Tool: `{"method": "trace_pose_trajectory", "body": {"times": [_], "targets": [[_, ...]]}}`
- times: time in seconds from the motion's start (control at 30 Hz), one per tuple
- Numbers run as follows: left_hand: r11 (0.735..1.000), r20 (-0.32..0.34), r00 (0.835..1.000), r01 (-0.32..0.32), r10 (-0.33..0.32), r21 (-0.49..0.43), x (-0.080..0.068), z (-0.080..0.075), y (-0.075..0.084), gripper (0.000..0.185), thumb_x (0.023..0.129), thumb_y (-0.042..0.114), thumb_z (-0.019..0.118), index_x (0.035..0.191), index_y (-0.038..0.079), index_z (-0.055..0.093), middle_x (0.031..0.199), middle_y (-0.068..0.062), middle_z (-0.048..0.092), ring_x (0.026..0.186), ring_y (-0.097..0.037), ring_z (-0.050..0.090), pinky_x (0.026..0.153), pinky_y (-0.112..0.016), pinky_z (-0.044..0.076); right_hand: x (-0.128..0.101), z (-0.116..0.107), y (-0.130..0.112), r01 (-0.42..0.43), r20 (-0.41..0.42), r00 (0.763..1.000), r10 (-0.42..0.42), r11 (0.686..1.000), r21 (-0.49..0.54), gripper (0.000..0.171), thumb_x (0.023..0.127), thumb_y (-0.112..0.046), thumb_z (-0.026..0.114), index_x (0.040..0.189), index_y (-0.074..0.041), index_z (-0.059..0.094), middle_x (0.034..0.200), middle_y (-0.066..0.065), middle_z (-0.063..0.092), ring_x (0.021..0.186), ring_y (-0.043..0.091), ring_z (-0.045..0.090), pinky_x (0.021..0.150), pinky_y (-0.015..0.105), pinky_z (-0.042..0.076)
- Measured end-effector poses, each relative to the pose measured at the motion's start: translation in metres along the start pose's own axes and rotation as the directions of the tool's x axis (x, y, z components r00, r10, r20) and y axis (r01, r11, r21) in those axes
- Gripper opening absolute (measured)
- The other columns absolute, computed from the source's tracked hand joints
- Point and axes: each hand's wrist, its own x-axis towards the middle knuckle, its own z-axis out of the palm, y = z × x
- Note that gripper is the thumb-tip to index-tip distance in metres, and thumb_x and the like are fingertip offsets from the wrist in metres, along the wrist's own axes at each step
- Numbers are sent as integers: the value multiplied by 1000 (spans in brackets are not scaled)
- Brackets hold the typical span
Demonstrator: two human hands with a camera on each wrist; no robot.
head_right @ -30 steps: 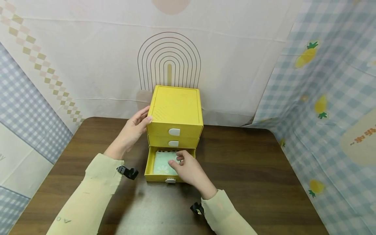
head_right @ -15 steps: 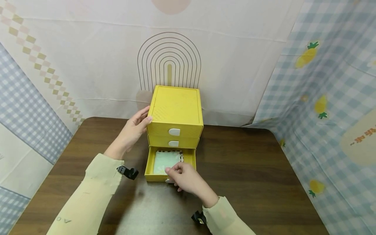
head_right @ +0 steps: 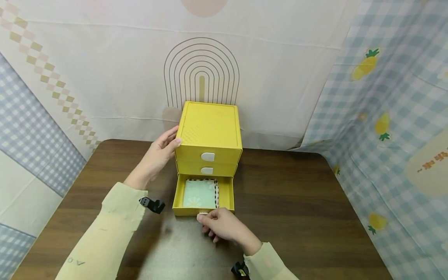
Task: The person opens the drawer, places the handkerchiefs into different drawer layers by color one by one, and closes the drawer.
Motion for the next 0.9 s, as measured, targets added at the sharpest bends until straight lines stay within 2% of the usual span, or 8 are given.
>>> {"method": "trace_pose_trajectory", "body": {"times": [0.23,0.47,0.57,0.73,0.9], "targets": [[1000,3,1000,3,-3,4,0,-1,0,58,100,33,54,153,25,31,151,-4,35,133,-28,34,107,-50,32,4,5,11,-80,-1,997,80,991,112,47,96,-44,57,90,1,70,80,9,68,58,15,56,50,33,52],[1000,0,1000,0,0,11,1,0,0,58,100,31,54,153,24,31,151,-5,35,134,-29,34,107,-51,31,12,6,16,-80,-52,994,94,973,218,44,101,-36,50,99,5,68,78,7,67,58,11,55,49,27,51],[1000,-2,1000,2,-2,6,7,-1,-7,58,100,32,54,153,25,31,151,-4,34,134,-28,33,107,-51,31,17,6,17,-84,-79,991,105,969,234,45,101,-38,50,98,4,69,78,7,67,59,11,55,49,27,51],[1000,-11,1000,3,-3,-5,16,-2,-24,58,98,39,56,151,35,32,150,1,35,133,-25,35,107,-50,32,24,5,18,-77,-98,990,105,966,248,46,101,-39,51,97,3,69,78,7,66,60,11,55,50,26,51],[1000,-38,999,-25,25,-14,18,-1,-29,58,96,45,57,149,37,35,147,2,38,129,-24,40,106,-47,34,30,2,18,-68,-121,987,103,962,266,48,100,-40,51,97,4,69,78,7,66,59,11,55,51,26,51]]}}
